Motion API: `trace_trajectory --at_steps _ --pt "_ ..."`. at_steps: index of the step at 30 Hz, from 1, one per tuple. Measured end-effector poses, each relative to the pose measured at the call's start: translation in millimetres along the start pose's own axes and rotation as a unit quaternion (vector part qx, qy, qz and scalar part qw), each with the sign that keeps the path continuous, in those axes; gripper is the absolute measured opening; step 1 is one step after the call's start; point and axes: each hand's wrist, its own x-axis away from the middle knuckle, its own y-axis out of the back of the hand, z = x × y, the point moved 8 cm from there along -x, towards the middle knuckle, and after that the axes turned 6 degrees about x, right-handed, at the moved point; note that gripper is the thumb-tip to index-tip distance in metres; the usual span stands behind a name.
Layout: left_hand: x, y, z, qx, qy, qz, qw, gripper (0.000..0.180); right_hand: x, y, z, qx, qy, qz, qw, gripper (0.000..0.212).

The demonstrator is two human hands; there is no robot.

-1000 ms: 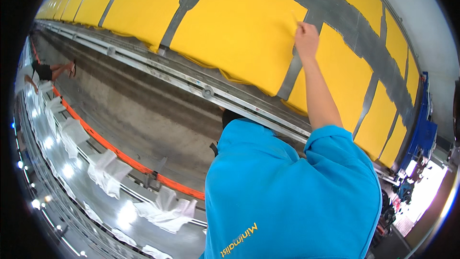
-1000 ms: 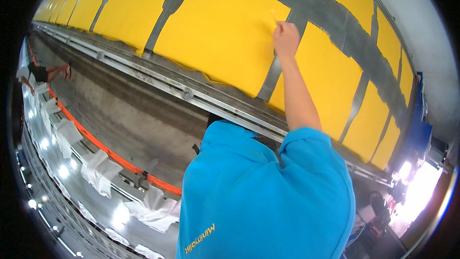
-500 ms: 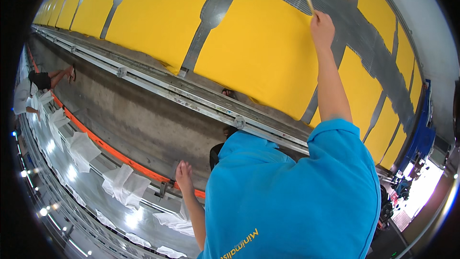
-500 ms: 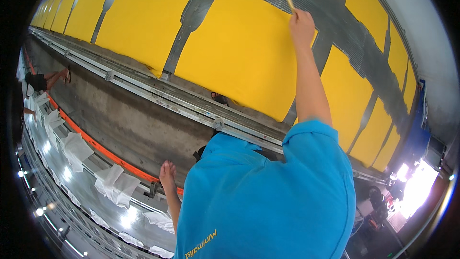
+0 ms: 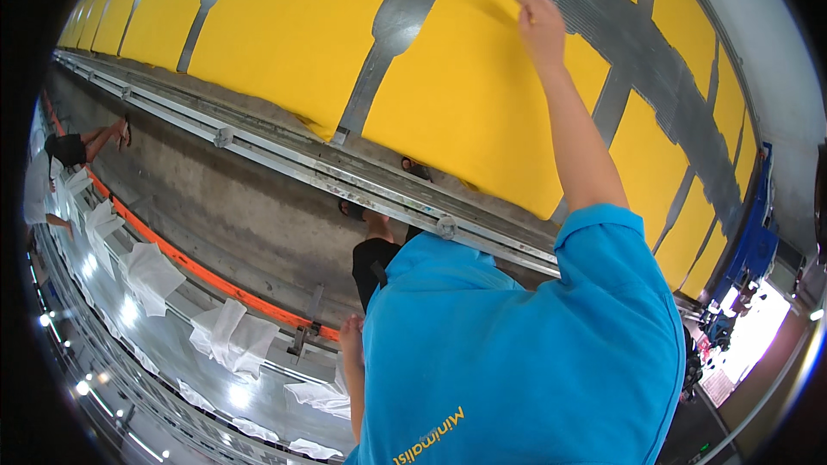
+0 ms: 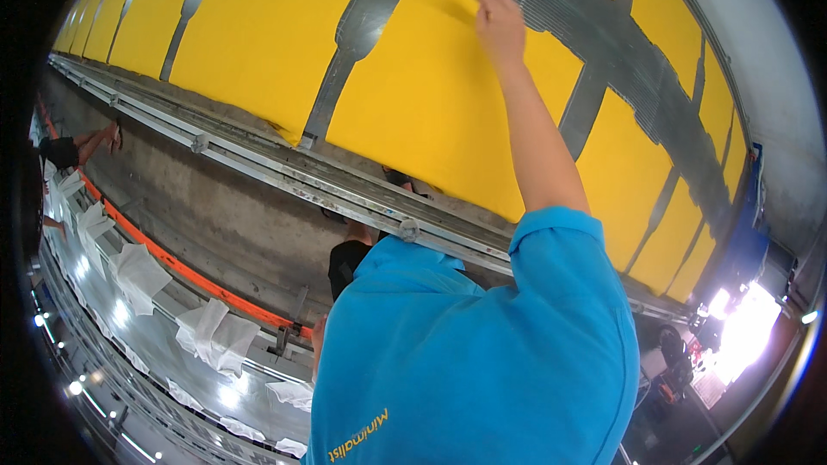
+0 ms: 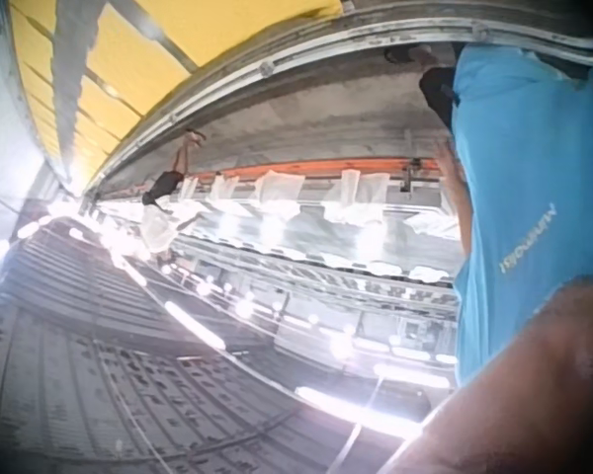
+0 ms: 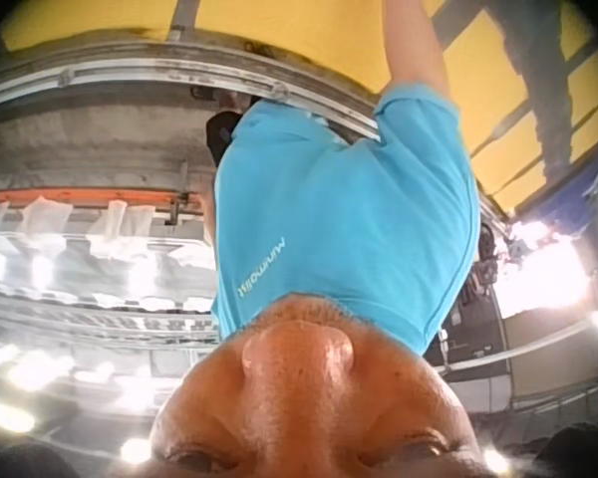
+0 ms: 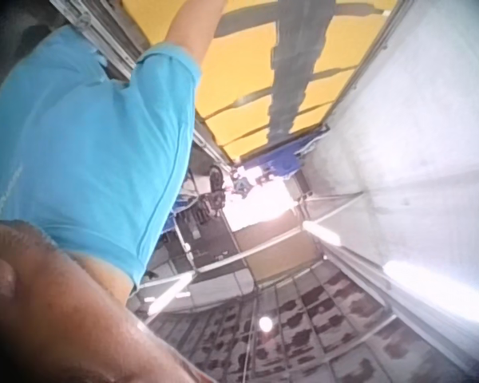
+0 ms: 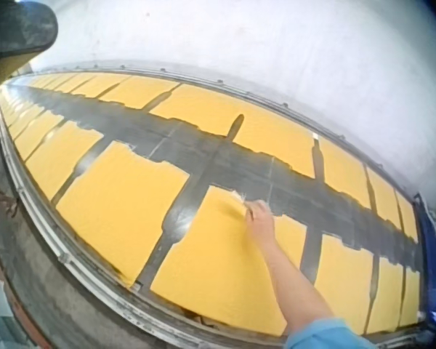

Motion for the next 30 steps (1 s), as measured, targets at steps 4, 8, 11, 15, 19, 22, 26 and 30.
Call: trace_trajectory --at_steps 4,8,11,15,19,22,26,30 --pt "-11.7 9.2 37.9 -0.045 -0.032 0.007 0.998 0.042 19.7 -49.8 33.3 0.018 0.027 0.09 0.995 0.016" --pt "-49.5 17.1 15.0 -0.07 -0.062 0.037 0.995 0.04 41.3 -19.9 99.1 0.002 0.044 0.036 0.998 0.017" --pt "-84.7 28.1 -29.3 -0.091 -0.099 0.07 0.988 0.039 85.3 -34.3 133.5 -0.02 0.08 0.125 0.989 0.018" --pt "-130.2 74.9 -76.0 0.048 -0.074 0.071 0.994 0.039 99.8 12.8 123.5 -0.058 -0.113 -0.036 0.991 0.015" --pt "-181.2 144.4 -114.3 0.198 -0.033 0.026 0.979 0.045 145.2 92.1 109.7 0.131 -0.215 -0.083 0.964 0.012" --pt "-196.6 193.4 -142.6 0.177 -0.037 0.026 0.983 0.046 217.1 78.4 102.9 0.188 -0.229 0.03 0.955 0.012" --pt "-189.2 250.5 -226.4 0.189 -0.112 0.04 0.975 0.049 215.3 48.7 143.7 0.138 -0.236 0.003 0.962 0.013" --pt "-49.7 292.0 -450.8 0.158 -0.378 0.084 0.908 0.048 164.0 -21.8 258.7 -0.01 -0.161 0.077 0.984 0.013"
